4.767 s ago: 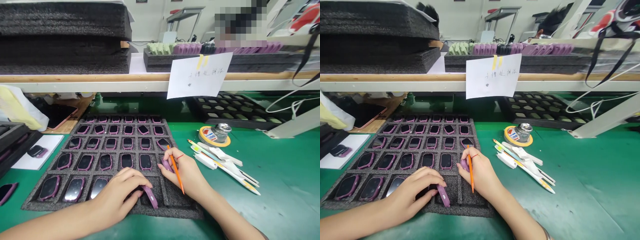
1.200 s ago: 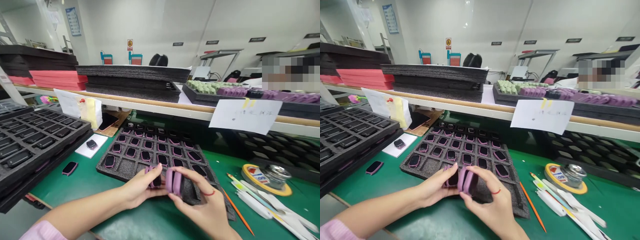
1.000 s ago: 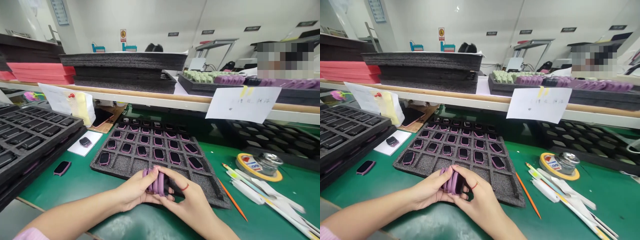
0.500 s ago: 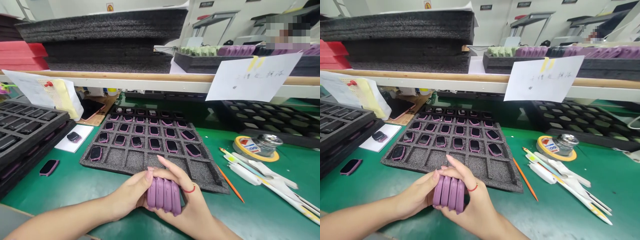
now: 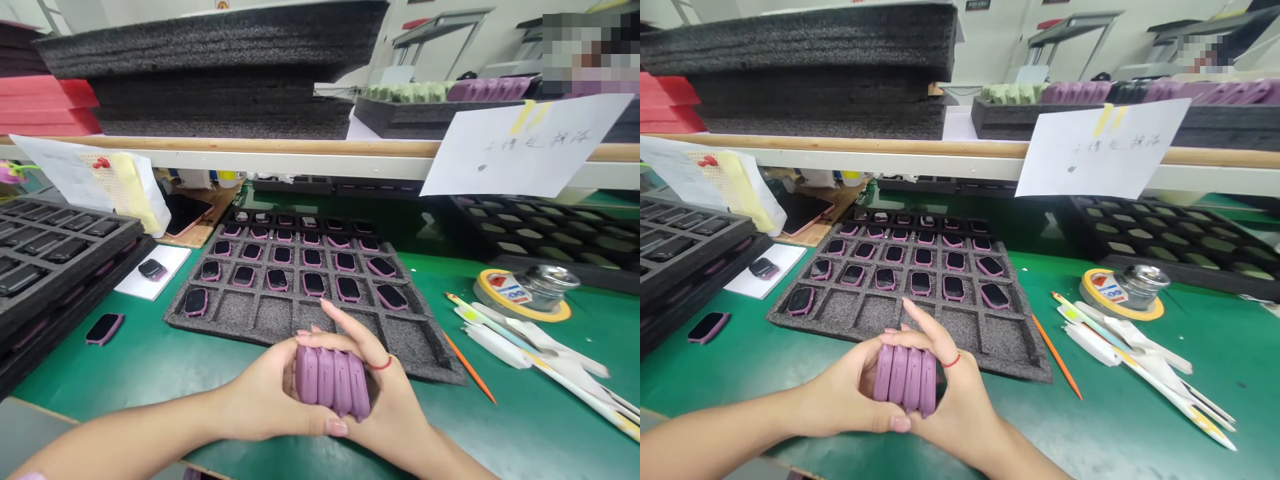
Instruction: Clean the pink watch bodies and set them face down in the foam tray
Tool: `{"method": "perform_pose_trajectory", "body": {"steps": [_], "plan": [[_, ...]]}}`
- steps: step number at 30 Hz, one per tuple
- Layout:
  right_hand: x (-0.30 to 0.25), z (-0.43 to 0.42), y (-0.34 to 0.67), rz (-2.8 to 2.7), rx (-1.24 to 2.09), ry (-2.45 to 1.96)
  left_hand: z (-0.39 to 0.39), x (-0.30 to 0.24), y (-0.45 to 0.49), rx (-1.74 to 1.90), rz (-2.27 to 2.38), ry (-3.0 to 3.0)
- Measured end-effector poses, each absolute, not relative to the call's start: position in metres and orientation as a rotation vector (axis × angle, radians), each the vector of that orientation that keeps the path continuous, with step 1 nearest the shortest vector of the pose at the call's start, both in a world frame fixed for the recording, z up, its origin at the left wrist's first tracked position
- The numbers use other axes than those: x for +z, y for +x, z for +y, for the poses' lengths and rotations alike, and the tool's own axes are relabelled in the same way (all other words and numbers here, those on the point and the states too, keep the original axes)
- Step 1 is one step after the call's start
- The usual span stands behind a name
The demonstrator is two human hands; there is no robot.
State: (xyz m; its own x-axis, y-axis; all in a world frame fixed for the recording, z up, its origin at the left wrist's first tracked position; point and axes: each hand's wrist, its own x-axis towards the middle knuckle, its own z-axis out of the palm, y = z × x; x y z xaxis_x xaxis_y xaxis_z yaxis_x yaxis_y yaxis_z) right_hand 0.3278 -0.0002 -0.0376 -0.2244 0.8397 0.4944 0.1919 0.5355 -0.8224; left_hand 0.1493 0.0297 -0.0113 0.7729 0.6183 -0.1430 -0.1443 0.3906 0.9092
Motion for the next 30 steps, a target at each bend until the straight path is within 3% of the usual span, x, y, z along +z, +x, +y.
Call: {"method": "perform_pose_trajectory", "body": {"steps": [30], "plan": [[-0.0407,-0.0007,0.3314,-1.831,0.604,-0.793,0.0306,-0.0148,0.1476,0.477,0.456,1.017]]}}
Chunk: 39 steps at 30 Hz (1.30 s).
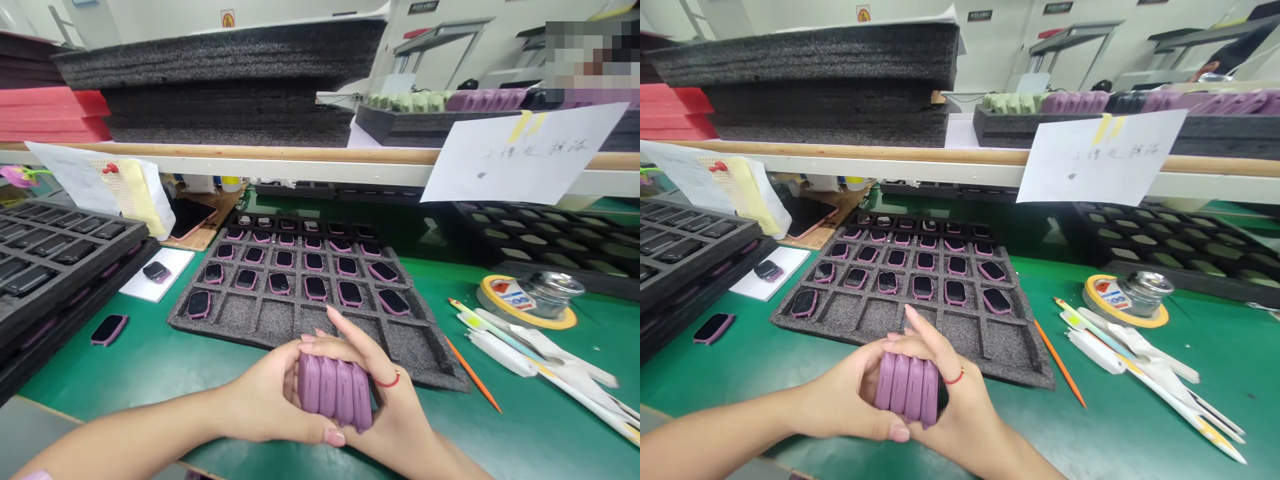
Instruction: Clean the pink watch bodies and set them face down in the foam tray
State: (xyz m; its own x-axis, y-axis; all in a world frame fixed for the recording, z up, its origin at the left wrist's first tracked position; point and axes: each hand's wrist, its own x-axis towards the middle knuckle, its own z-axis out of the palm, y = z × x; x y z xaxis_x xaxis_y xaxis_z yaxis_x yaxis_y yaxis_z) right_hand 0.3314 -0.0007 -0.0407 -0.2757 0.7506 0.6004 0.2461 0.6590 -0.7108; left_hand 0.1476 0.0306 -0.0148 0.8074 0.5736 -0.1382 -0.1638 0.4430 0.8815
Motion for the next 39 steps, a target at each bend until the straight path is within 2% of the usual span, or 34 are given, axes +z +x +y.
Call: {"method": "perform_pose_trajectory", "body": {"steps": [23,28,39], "plan": [[-0.038,-0.002,0.328,-1.831,0.575,-0.826,0.031,-0.015,0.149,0.477,0.505,1.127],[-0.043,-0.002,0.321,-1.899,0.464,-0.898,0.032,-0.015,0.16,0.631,0.553,1.11],[-0.039,-0.005,0.32,-1.846,0.507,-0.919,0.03,-0.016,0.153,0.55,0.647,1.216]]}}
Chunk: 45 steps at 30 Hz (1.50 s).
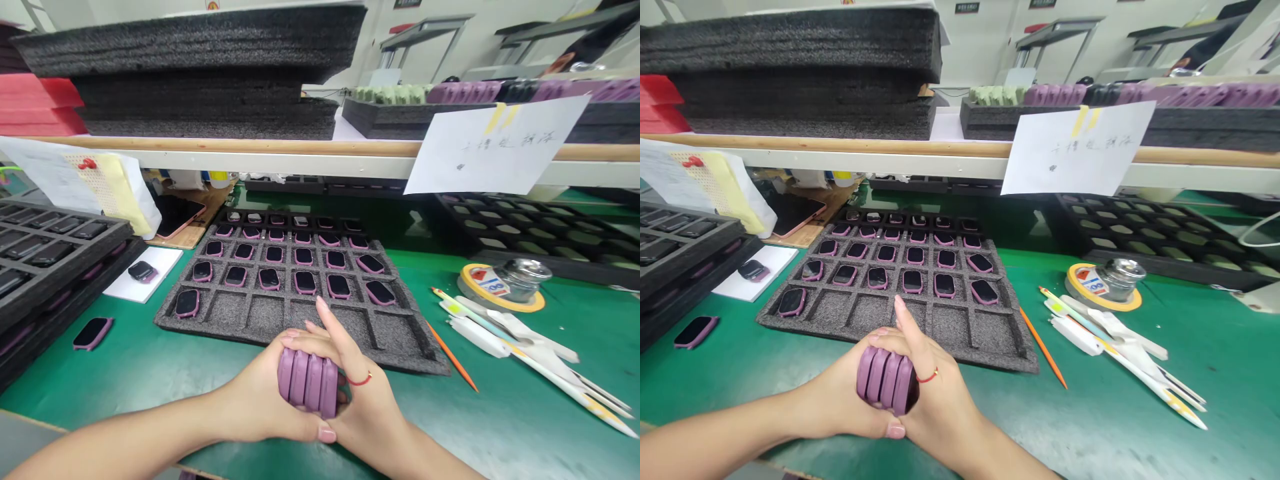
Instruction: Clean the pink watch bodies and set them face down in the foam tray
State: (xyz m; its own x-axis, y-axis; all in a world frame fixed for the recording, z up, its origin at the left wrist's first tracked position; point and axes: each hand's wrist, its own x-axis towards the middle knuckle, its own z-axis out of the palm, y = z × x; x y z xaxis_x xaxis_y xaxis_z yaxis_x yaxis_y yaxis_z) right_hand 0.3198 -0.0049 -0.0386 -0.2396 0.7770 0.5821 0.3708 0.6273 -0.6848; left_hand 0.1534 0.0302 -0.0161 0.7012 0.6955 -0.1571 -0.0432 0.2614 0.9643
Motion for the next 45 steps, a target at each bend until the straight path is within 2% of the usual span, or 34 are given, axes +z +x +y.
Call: {"method": "perform_pose_trajectory", "body": {"steps": [5,9,13,19,26,30,33,36,40,42,45], "plan": [[-0.04,-0.006,0.32,-1.924,0.484,-0.873,0.031,-0.013,0.155,0.505,0.574,1.192],[-0.035,-0.01,0.327,-1.996,0.414,-0.839,0.027,-0.011,0.153,0.631,0.723,1.295],[-0.032,-0.009,0.335,-1.832,0.656,-0.878,0.024,-0.007,0.148,0.731,0.707,1.439],[-0.032,-0.002,0.335,-1.557,0.984,-0.875,0.023,-0.009,0.145,0.69,0.739,1.645],[-0.021,-0.014,0.327,-1.871,0.628,-0.841,0.021,-0.019,0.147,0.796,0.744,1.72],[-0.026,-0.016,0.325,-1.884,0.622,-0.819,0.019,-0.019,0.147,0.817,0.77,1.777],[-0.031,-0.014,0.326,-1.742,0.78,-0.867,0.018,-0.017,0.146,0.831,0.709,1.823],[-0.032,-0.009,0.328,-1.516,1.085,-0.906,0.019,-0.015,0.145,0.891,0.575,1.89],[-0.031,-0.005,0.329,-1.478,1.458,-0.839,0.021,-0.018,0.144,0.966,0.492,2.035],[-0.031,-0.006,0.326,-1.453,1.492,-0.836,0.022,-0.02,0.144,0.956,0.456,2.061],[-0.034,-0.011,0.319,-1.441,1.351,-0.891,0.025,-0.024,0.143,0.919,0.407,2.073]]}}
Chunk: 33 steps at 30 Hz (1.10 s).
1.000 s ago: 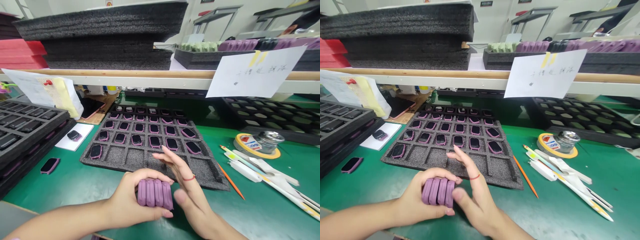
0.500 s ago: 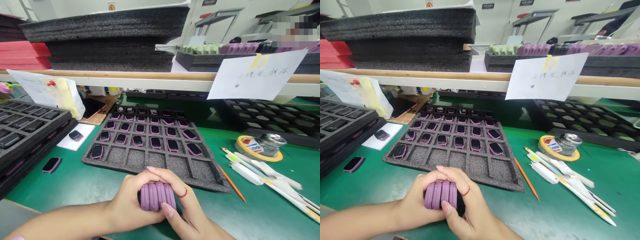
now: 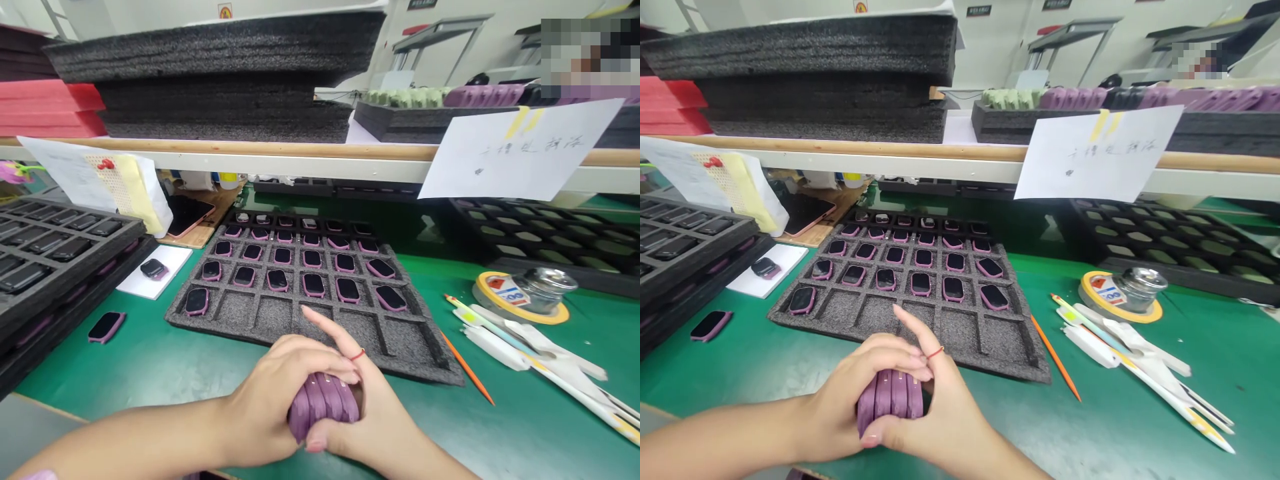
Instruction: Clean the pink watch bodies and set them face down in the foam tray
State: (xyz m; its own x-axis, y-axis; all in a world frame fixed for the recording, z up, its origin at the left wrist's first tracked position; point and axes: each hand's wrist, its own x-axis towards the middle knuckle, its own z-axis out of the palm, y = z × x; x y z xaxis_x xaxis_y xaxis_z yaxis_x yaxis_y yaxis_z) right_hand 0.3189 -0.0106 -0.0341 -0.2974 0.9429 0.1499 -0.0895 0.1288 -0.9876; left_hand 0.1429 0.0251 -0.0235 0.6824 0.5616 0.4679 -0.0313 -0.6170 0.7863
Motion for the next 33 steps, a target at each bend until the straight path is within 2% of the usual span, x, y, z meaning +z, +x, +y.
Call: {"method": "perform_pose_trajectory", "body": {"steps": [7,11,14,24,33], "plan": [[-0.033,-0.013,0.315,-1.545,0.928,-0.941,0.027,-0.035,0.143,0.95,0.464,2.094],[-0.032,-0.011,0.322,-1.65,0.706,-0.933,0.022,-0.022,0.147,0.63,0.551,1.456],[-0.035,-0.009,0.326,-1.721,0.611,-0.89,0.024,-0.01,0.151,0.554,0.516,1.216],[-0.038,-0.006,0.322,-1.728,0.666,-0.915,0.019,-0.017,0.156,0.563,0.692,1.136],[-0.038,-0.007,0.32,-1.703,0.691,-0.963,0.017,-0.016,0.162,0.568,0.834,1.307]]}}
